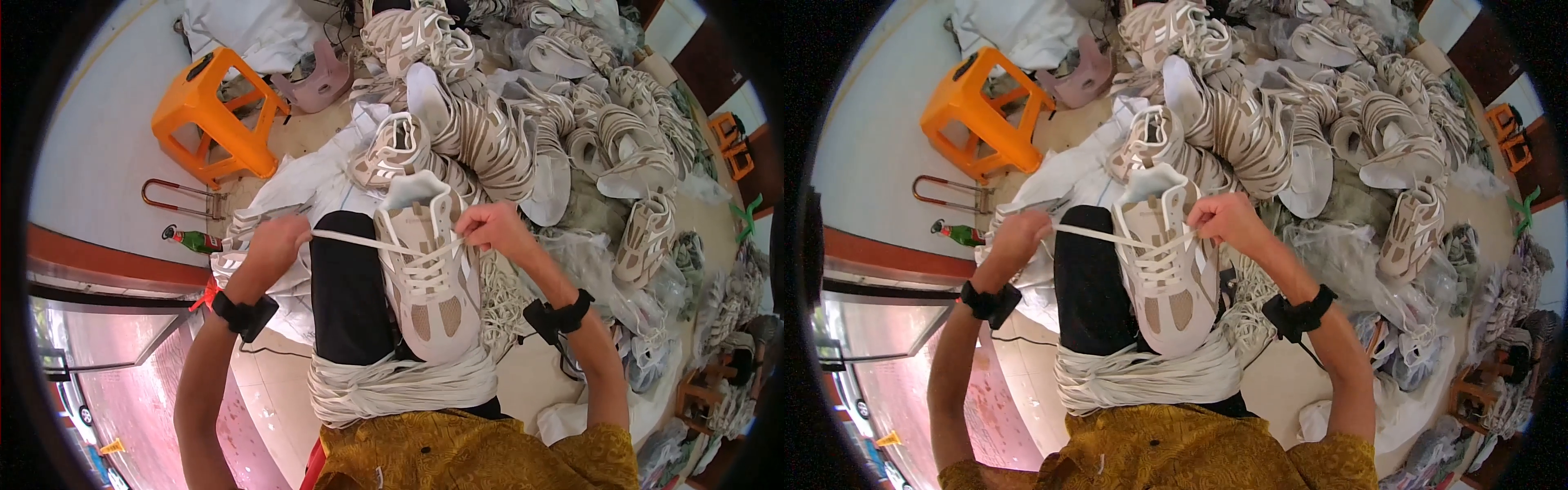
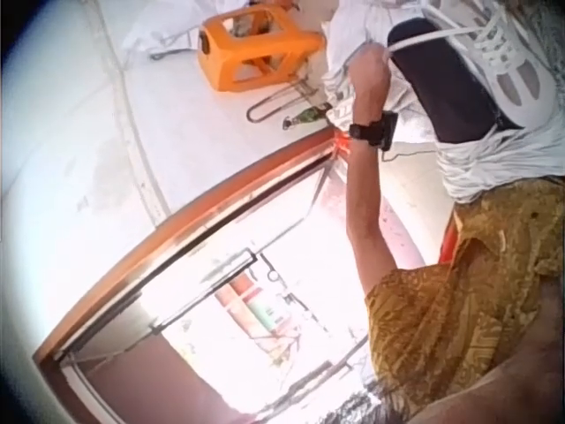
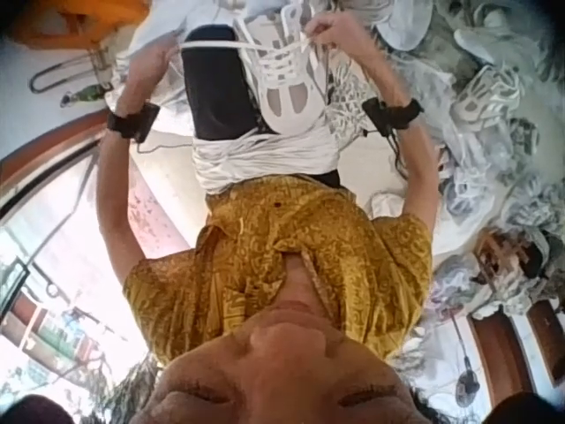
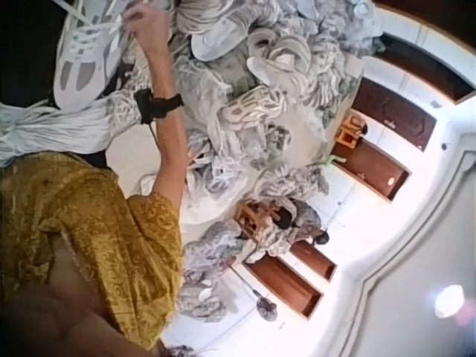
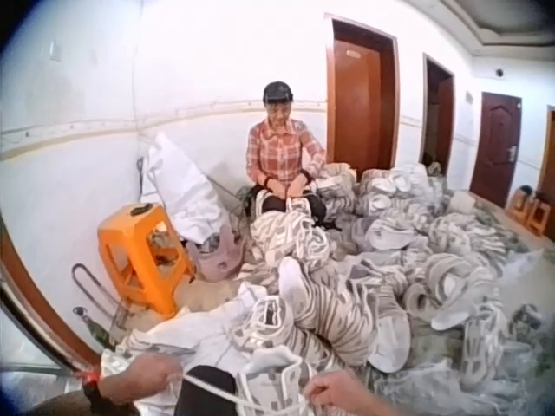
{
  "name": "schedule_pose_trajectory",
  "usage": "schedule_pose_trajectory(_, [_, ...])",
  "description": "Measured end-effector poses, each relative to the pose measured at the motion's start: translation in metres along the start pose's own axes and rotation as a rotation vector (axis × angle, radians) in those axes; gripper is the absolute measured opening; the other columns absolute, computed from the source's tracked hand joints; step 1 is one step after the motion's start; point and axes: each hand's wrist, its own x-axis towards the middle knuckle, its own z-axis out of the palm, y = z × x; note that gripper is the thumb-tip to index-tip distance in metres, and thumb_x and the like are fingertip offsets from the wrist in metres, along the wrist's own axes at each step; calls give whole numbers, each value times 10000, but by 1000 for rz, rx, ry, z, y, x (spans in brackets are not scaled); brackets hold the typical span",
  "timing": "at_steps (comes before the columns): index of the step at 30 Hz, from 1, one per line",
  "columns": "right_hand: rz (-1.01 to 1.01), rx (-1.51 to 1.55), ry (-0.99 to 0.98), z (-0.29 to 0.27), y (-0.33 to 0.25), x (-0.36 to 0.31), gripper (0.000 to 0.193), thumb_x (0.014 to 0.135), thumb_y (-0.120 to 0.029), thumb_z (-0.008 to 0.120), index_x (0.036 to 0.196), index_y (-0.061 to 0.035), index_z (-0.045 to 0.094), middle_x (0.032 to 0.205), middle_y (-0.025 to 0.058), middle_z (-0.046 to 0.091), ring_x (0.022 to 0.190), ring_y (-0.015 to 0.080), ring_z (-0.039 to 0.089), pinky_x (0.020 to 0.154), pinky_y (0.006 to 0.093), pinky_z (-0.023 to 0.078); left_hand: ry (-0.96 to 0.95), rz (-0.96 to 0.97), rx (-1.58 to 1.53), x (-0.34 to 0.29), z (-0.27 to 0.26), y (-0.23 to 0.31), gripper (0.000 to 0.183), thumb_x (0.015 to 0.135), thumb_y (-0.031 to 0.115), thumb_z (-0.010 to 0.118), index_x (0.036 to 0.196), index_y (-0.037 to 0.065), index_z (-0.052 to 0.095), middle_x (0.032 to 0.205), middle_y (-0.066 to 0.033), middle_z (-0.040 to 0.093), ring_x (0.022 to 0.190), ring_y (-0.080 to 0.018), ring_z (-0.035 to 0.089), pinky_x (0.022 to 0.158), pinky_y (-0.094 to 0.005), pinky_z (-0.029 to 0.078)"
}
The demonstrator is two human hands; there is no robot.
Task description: The recorder is lacing up white and tan sneakers in a shoe manufacturing environment.
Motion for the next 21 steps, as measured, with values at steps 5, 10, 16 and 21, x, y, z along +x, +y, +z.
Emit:
schedule_pose_trajectory(5, [-684,-1167,74,-15,10,-17,49,608,-51,587,650,-75,583,615,43,509,550,159,516,506,267,414,153,73,299,3,-18,25,42,691,85,514,725,61,509,649,-116,506,658,-291,536,556,-389,420])
schedule_pose_trajectory(10, [-751,-1396,295,-42,4,-31,58,557,-101,567,548,-75,516,605,49,482,567,189,521,508,311,401,151,-124,327,7,-23,32,89,709,45,514,789,26,548,706,-93,529,653,-234,557,571,-317,456])
schedule_pose_trajectory(16, [-60,-879,573,-70,34,-51,48,642,-63,565,672,-41,595,719,58,563,594,159,521,500,307,401,285,-437,-2092,14,-24,32,195,850,142,487,962,-16,511,947,-94,544,950,-171,494,853,-280,379])
schedule_pose_trajectory(21, [-145,760,331,-91,63,-52,225,759,-49,512,962,26,569,890,103,584,721,157,551,607,307,445,444,-175,-1952,-2,-30,-68,216,867,152,476,993,-22,498,984,-109,533,978,-180,476,892,-290,362])
